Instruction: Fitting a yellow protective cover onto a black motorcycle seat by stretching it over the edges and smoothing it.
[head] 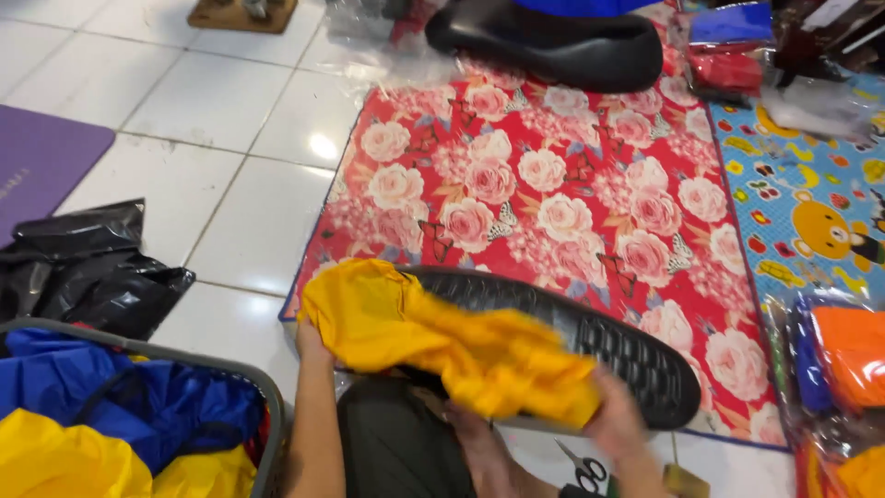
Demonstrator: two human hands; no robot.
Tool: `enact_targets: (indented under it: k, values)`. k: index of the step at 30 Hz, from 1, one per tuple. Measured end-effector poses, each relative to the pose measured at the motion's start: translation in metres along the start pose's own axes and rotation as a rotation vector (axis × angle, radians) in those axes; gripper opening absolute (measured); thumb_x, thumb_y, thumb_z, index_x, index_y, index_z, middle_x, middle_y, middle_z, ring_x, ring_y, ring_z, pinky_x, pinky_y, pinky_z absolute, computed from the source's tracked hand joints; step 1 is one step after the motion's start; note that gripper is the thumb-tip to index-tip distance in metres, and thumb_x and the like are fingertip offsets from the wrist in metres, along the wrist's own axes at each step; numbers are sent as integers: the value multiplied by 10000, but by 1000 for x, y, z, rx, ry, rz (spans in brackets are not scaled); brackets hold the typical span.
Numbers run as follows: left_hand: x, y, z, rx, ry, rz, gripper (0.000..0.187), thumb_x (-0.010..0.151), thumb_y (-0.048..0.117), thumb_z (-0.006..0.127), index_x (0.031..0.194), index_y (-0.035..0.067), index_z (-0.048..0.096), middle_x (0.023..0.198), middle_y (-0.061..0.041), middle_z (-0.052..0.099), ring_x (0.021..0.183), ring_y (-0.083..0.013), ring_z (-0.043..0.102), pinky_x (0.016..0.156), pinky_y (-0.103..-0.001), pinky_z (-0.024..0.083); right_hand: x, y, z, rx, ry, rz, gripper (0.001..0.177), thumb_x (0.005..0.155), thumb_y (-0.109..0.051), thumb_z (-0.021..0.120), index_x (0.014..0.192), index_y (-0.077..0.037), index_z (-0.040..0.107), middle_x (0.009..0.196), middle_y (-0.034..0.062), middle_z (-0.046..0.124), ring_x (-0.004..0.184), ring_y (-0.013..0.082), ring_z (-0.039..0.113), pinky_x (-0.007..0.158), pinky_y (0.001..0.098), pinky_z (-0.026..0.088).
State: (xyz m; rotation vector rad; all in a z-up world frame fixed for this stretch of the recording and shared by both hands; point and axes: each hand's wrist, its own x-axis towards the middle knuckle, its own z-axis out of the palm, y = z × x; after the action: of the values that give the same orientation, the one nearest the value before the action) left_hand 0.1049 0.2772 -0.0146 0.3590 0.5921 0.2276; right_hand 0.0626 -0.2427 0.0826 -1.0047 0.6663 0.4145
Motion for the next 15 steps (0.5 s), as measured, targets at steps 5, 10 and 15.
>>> enact_targets:
  k: [5,10,15]
  values:
    - [-36,20,93,-34,-169,22,522,962,452,552,1288,61,663,1220,-163,717,1112,-329,685,956,-443,549,0,-154,-29,-94,-17,-144,407,1053,-403,460,1392,-205,567,1383,43,631,1254,220,605,1056,411,482]
    - [-74,36,193,-142,-322,158,578,954,562,541,1290,113,681,1288,-140,717,1216,-318,678,1041,-479,549,-81,-232,-26,-267,-73,-549,432,1029,-395,548,1437,-253,556,1420,-71,623,1289,102,611,1071,260,501]
    - [-136,65,258,40,-777,179,807,807,702,567,1300,71,663,1285,-141,687,1217,-348,672,963,-454,591,-67,-282,-132,-367,-840,-890,318,950,-458,919,992,-161,813,1147,58,785,1144,257,738,1036,451,609]
